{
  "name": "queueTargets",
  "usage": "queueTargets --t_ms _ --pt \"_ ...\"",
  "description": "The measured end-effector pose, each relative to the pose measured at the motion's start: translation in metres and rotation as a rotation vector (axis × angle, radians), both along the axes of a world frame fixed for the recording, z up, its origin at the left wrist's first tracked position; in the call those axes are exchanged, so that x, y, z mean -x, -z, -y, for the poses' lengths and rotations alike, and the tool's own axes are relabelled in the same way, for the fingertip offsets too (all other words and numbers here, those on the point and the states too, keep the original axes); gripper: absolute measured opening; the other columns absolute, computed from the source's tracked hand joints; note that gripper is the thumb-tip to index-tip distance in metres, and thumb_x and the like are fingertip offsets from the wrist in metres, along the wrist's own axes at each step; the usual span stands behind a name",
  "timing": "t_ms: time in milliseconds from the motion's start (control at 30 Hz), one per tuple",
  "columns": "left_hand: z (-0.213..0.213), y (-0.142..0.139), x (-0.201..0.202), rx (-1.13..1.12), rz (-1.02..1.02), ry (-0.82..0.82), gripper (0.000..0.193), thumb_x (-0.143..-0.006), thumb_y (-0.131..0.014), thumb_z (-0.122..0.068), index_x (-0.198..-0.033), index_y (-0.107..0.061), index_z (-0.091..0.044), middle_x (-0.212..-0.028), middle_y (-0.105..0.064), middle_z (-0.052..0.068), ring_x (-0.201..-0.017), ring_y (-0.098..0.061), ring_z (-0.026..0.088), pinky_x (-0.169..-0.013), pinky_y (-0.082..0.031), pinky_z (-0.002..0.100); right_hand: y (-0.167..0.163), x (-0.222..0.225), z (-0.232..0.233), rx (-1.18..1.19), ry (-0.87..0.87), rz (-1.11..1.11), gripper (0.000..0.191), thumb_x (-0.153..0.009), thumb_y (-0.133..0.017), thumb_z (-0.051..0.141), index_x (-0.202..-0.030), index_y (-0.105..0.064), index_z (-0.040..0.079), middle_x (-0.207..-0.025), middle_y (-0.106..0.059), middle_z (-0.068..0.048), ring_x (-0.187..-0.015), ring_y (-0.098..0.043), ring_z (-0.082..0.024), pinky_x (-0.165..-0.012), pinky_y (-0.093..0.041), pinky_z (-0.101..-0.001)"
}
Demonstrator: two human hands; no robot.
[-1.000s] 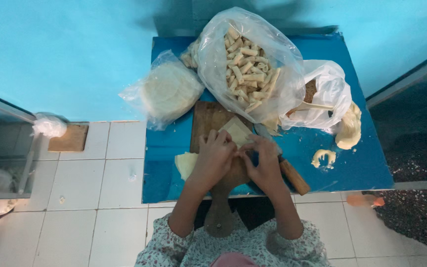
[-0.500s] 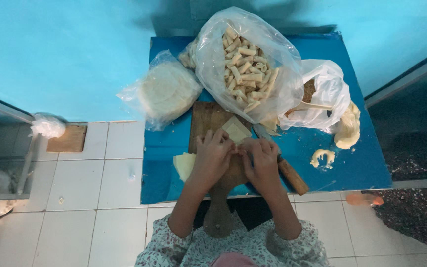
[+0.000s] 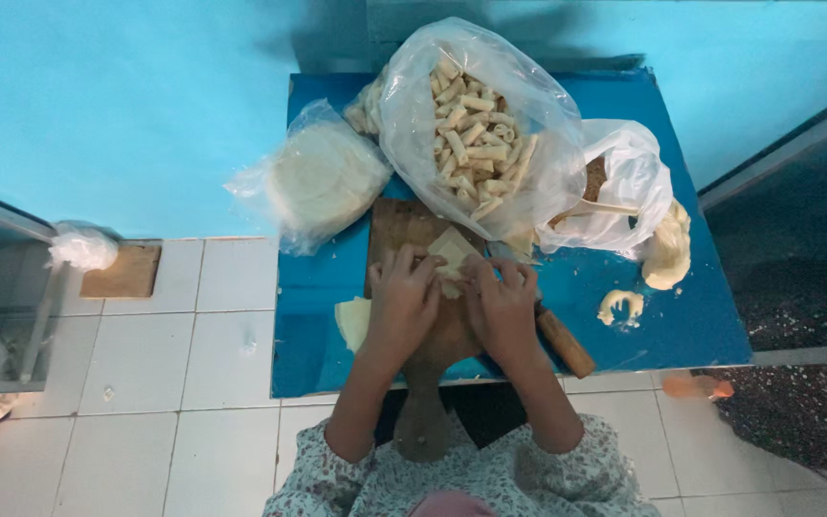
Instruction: The person folds small square dough wrappers around a bit of filling by hand, pressing the edges closed, and places each finished piece on a wooden board in a growing stack. They occasionally use a small spoon to add filling to a wrapper and set scraps aside on the blue table.
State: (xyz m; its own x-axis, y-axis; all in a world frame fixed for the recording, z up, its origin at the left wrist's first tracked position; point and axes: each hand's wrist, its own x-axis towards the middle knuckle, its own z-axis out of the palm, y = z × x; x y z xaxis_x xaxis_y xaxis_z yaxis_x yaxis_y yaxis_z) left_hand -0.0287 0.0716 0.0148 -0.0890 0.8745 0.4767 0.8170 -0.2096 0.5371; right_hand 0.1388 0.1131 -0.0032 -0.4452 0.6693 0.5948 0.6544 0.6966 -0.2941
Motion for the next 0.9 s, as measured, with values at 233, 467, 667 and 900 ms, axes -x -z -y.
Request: queueTargets --t_ms 233,467,667,900 --pt "0.008 -0.008 0.006 -0.057 0.072 0.074 0.057 -0.079 -0.082 -0.022 -0.132 -0.062 -0.013 -0.125 -0.057 0.011 -0.115 -0.055 0.034 -0.097 -0.039 0.051 -0.011 -0.002 0.01 0.481 -0.152 -0.52 0.047 -0.088 -0.072 0.0 -0.13 -0.051 0.001 -0.108 -0.076 -0.012 -0.098 -0.076 -0.022 -0.087 -0.059 -0.0356" --pt "0.011 -0.01 0.011 -0.234 0.106 0.057 0.061 -0.081 -0.082 -0.029 -0.134 -0.059 -0.01 -0.126 -0.057 0.014 -0.119 -0.055 0.035 -0.1 -0.039 0.052 -0.072 -0.032 0.05 -0.411 -0.125 -0.586 0.051 -0.099 -0.075 -0.001 -0.129 -0.036 0.012 -0.121 -0.07 -0.014 -0.106 -0.069 -0.025 -0.091 -0.054 -0.0299" --pt "0.006 0.007 0.01 -0.08 -0.087 -0.123 0.044 -0.088 -0.076 -0.029 -0.125 -0.066 -0.006 -0.123 -0.059 0.015 -0.116 -0.054 0.036 -0.095 -0.039 0.052 -0.124 -0.032 0.006 -0.412 0.055 -0.186 0.037 -0.08 -0.078 -0.005 -0.112 -0.059 -0.007 -0.128 -0.061 -0.033 -0.109 -0.067 -0.05 -0.093 -0.056 -0.0529" --pt "-0.003 0.021 0.008 0.049 -0.238 -0.218 0.035 -0.085 -0.076 -0.031 -0.108 -0.068 -0.005 -0.112 -0.059 0.015 -0.108 -0.054 0.035 -0.091 -0.04 0.053 -0.109 -0.081 -0.057 0.011 0.36 -0.149 0.038 -0.094 -0.081 0.007 -0.129 -0.065 0.008 -0.115 -0.073 -0.014 -0.108 -0.071 -0.035 -0.091 -0.056 -0.0452"
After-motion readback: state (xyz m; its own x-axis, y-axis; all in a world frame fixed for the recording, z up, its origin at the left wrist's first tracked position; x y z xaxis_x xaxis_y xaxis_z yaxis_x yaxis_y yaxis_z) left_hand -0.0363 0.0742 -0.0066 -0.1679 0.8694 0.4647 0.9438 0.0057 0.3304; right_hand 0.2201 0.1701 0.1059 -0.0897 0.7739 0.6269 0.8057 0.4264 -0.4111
